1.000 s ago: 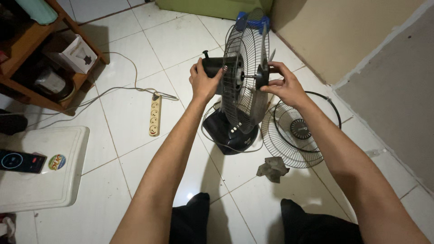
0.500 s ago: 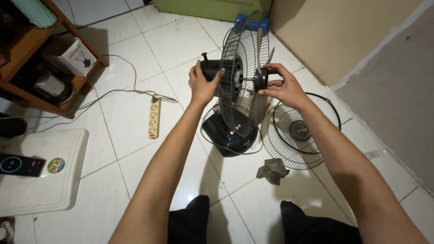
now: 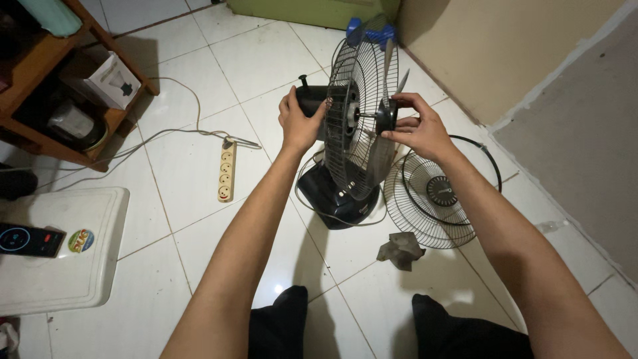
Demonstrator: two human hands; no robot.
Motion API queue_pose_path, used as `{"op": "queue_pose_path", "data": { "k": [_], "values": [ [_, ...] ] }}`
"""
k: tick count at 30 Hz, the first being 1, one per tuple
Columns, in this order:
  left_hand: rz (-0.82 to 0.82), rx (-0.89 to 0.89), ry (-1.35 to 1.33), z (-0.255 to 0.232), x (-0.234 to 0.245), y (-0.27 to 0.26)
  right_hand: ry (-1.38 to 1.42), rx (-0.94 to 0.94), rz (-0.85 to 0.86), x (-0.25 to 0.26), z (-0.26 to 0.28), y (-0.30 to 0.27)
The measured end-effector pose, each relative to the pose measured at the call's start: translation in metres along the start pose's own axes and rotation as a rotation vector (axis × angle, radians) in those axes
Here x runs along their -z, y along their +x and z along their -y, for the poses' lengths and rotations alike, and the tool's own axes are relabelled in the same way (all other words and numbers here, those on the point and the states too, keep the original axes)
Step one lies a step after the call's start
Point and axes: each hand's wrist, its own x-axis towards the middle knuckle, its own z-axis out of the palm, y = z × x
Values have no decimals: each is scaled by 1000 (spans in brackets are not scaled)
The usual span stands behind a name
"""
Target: The person assembles a black pedestal fan on a tiled floor. They attach the fan blades to the motor hub, secure them with a nut, and then attach the front wire cage to the fan head.
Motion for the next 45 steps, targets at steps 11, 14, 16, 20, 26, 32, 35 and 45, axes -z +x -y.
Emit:
{"op": "queue_pose_path", "data": {
  "k": [11,14,16,20,26,32,35,45],
  "values": [
    [-31,-11,40,2,-1,0,-16,42,-5,-2,1,-3],
    [-23,-15,46,1,1,2,-42,55,18,-2,4,-4],
    [-20,-10,14,3,0,2,-90,65,13,0,0,-7],
    [-11,-29,8,9,-3,4,-143,158,-241,4,-19,-11],
    [-34,-40,6,11,-5,6,-164,364,-588,-6,-23,30],
    [-28,-42,28,5,2,4,-57,325,-471,-43,-20,56],
    [3,-48,60,2,6,3,51,315,-380,-45,-27,64],
    [0,-63,88,-4,11,2,119,437,-247,-44,-38,68]
  ]
}}
